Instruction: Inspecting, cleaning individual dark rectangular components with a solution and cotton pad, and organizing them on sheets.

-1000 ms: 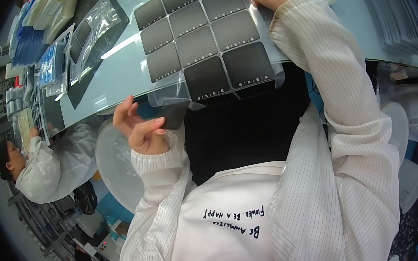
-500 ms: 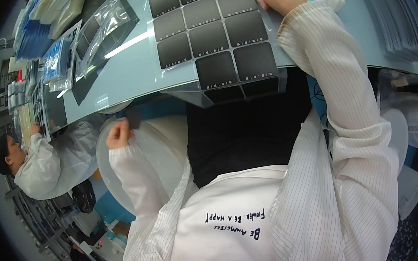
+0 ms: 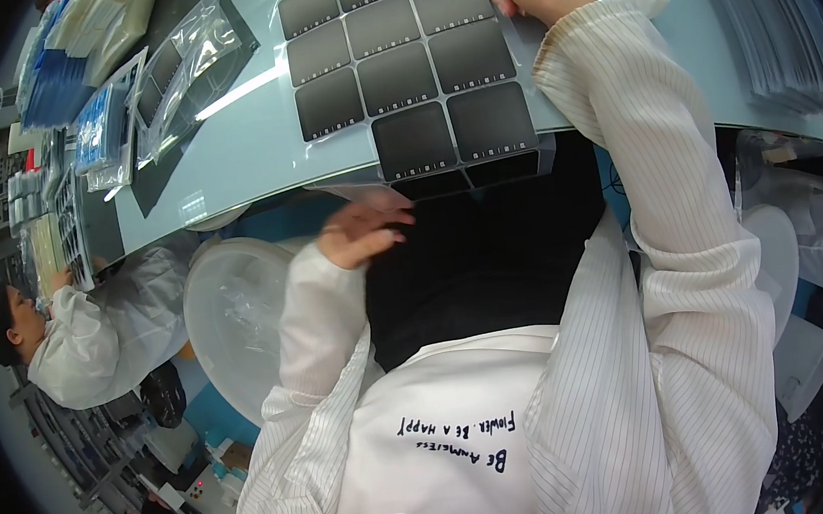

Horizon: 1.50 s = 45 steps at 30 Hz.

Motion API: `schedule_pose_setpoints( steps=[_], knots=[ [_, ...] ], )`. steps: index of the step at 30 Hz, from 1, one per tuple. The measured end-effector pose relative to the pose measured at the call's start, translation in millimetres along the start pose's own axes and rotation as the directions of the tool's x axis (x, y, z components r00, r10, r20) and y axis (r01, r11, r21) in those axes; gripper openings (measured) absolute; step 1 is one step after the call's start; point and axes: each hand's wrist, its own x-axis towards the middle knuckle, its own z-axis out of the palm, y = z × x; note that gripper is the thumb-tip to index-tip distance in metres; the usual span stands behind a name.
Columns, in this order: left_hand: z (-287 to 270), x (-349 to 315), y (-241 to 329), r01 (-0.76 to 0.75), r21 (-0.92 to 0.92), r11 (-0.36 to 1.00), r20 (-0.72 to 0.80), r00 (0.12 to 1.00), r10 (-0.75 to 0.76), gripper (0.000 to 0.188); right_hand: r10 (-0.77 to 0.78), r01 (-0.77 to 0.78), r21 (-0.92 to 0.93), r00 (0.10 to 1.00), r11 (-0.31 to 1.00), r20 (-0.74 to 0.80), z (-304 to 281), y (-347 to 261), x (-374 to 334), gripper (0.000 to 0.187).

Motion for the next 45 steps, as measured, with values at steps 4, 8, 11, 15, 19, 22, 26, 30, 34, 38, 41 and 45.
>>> schedule_pose_setpoints(
  steps=[4,8,11,15,19,22,26,30,34,38,41,45],
  knots=[
    [44,10,-10,-0.083,-0.24,0.967,-0.047,0.996,0.074,0.032,0.038,-0.038,0.003,0.999,0.999,0.015,1,-5,2,0.015],
    [70,-9,14,-0.092,-0.103,0.99,-0.046,0.995,0.087,0.021,0.05,-0.05,-0.013,0.999,0.999,0.016,1,-4,1,0.016],
    [90,-22,34,-0.193,-0.01,0.981,-0.134,0.973,0.19,0.028,0.047,-0.047,0.002,0.998,0.999,0.045,1,-3,3,0.017],
    [90,-27,38,-0.32,-0.1,0.942,-0.051,0.947,0.316,0.023,0.035,-0.033,-0.048,0.998,0.998,0.046,-3,-7,1,0.017],
    [98,-33,43,-0.296,-0.067,0.953,-0.126,0.95,0.287,0.022,0.035,-0.034,-0.026,0.998,0.999,0.043,-3,-7,-1,0.016],
    [100,-36,46,-0.28,0.055,0.958,-0.148,0.947,0.285,0.022,-0.004,0.002,0.026,0.999,1.0,0.046,-4,-1,1,0.016],
    [100,-40,49,-0.266,0.156,0.951,-0.182,0.939,0.293,0.021,-0.004,0.002,0.052,0.999,0.999,0.034,-1,-8,-6,0.016],
    [101,-39,53,-0.279,0.209,0.937,-0.179,0.932,0.317,0.02,-0.037,0.032,0.112,0.999,0.993,0.036,-5,-5,-2,0.016],
    [102,-38,59,-0.255,0.271,0.928,-0.177,0.934,0.309,0.02,-0.018,0.015,0.111,1.0,0.994,0.025,-6,-9,-4,0.016],
    [98,-36,59,-0.274,0.28,0.92,-0.152,0.934,0.324,0.02,0.006,-0.007,0.106,1.0,0.994,0.006,-4,-12,-4,0.016],
    [92,-31,43,-0.298,0.21,0.931,-0.185,0.923,0.337,0.039,-0.043,0.037,0.161,0.999,0.986,0.031,-9,10,10,0.015],
    [89,-20,28,-0.321,-0.074,0.944,-0.151,0.94,0.307,0.064,-0.254,0.066,0.54,0.925,0.839,0.283,-2,9,9,0.015]
  ],
)
